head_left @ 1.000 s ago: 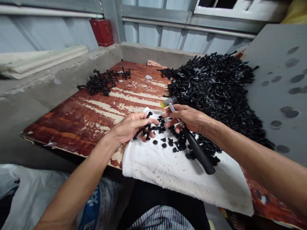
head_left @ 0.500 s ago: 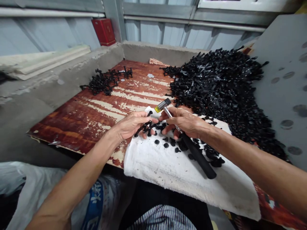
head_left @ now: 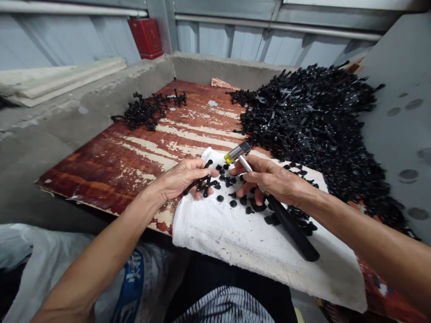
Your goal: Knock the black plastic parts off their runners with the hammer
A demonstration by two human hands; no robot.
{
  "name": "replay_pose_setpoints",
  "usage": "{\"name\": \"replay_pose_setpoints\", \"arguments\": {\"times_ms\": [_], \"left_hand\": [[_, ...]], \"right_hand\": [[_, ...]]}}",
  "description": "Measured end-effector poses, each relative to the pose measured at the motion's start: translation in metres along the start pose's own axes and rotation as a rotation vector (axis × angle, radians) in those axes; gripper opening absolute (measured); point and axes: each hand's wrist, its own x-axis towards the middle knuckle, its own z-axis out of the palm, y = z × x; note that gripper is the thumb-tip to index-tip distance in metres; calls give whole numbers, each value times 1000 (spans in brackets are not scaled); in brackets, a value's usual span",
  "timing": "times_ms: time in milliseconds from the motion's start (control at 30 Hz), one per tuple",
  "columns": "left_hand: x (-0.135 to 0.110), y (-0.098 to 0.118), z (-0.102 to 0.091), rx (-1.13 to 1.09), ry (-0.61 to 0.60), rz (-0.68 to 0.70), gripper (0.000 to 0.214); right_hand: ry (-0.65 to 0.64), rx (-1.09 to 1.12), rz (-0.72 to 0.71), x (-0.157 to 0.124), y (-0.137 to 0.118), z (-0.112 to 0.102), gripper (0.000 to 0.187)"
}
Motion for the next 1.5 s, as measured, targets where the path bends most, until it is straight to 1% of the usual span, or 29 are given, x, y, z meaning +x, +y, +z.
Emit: {"name": "replay_pose_setpoints", "arguments": {"times_ms": [167, 300, 367, 533, 733, 900, 967, 1033, 1200, 1367, 1433, 1500], "left_hand": [[3, 5, 0, 4, 42, 43, 30], [11, 8, 1, -5, 75, 131, 30], [14, 8, 1, 15, 74, 152, 30], [14, 5, -5, 145, 51, 137, 30], [1, 6, -12, 365, -5, 94, 39], [-5, 9, -8, 437, 27, 168, 40], [-3, 8, -5, 449, -5, 158, 42], [-1, 8, -2, 476, -30, 137, 42], [4, 12, 2, 601, -3, 110, 32], [7, 21, 3, 698, 48, 98, 24], [7, 20, 3, 663, 55, 128, 23], [4, 17, 5, 570, 54, 151, 23]], "right_hand": [[60, 53, -39, 7, -6, -1, 27], [27, 38, -36, 15, -8, 1, 24], [13, 34, -21, 17, -7, 3, 23], [-14, 42, -5, 14, -5, 4, 26], [7, 43, 53, 13, -4, 3, 30], [31, 39, 18, 14, -4, 6, 30], [35, 33, -4, 14, -5, 8, 29], [12, 26, -5, 16, -5, 9, 28], [-15, 37, 27, 20, -2, 9, 27], [61, 27, -17, 6, 1, 5, 24], [65, 27, -15, -4, 2, 5, 24], [37, 25, -9, -11, 5, 7, 27]]}}
